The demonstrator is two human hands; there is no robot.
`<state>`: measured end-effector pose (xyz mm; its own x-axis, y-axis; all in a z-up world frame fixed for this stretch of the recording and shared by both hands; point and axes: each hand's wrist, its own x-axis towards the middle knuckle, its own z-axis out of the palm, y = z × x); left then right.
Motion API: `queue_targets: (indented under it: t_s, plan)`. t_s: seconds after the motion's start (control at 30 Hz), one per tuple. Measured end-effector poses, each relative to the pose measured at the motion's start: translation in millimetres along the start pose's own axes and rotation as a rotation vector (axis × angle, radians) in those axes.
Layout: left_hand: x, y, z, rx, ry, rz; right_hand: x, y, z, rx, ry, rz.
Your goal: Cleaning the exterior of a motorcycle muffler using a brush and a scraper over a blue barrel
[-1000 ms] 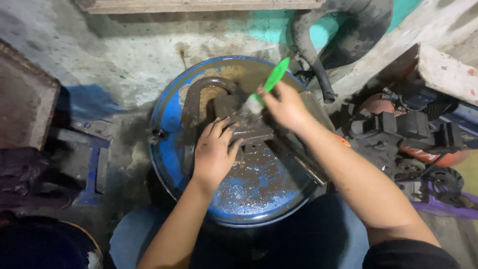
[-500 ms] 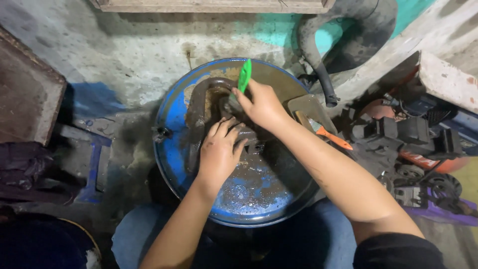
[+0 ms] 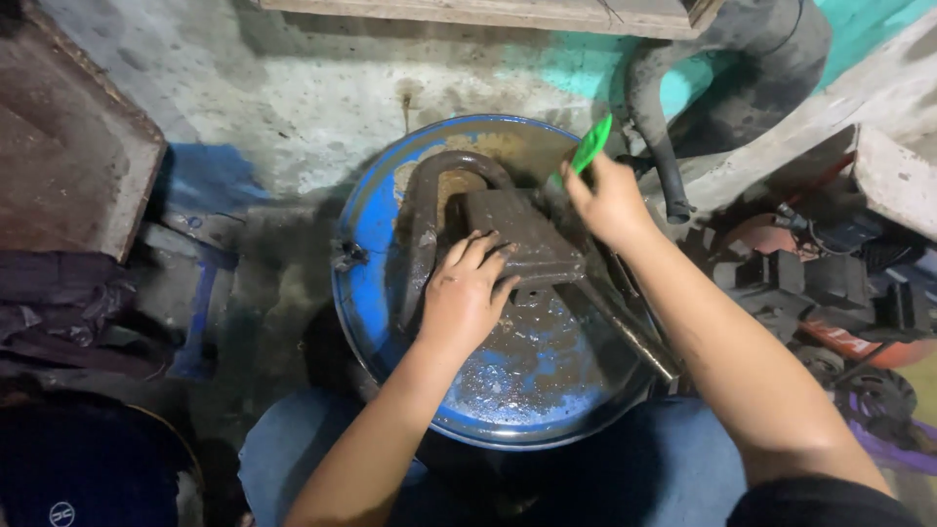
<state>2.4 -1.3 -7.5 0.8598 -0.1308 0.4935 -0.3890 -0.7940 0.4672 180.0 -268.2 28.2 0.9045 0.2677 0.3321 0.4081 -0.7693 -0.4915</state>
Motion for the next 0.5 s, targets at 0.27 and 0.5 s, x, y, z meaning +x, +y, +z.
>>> queue_targets:
  t_s: [0.27, 0.5]
  plan:
    - [-1.3, -3.6, 0.5, 0.009, 0.018, 0.025, -62.1, 22.2, -46.1, 0.143, -0.032, 0.024]
    - [0.3, 3.8, -12.4, 0.001, -0.019, 0.012, -32.8, 66.1, -25.3, 0.336, 0.035, 0.166]
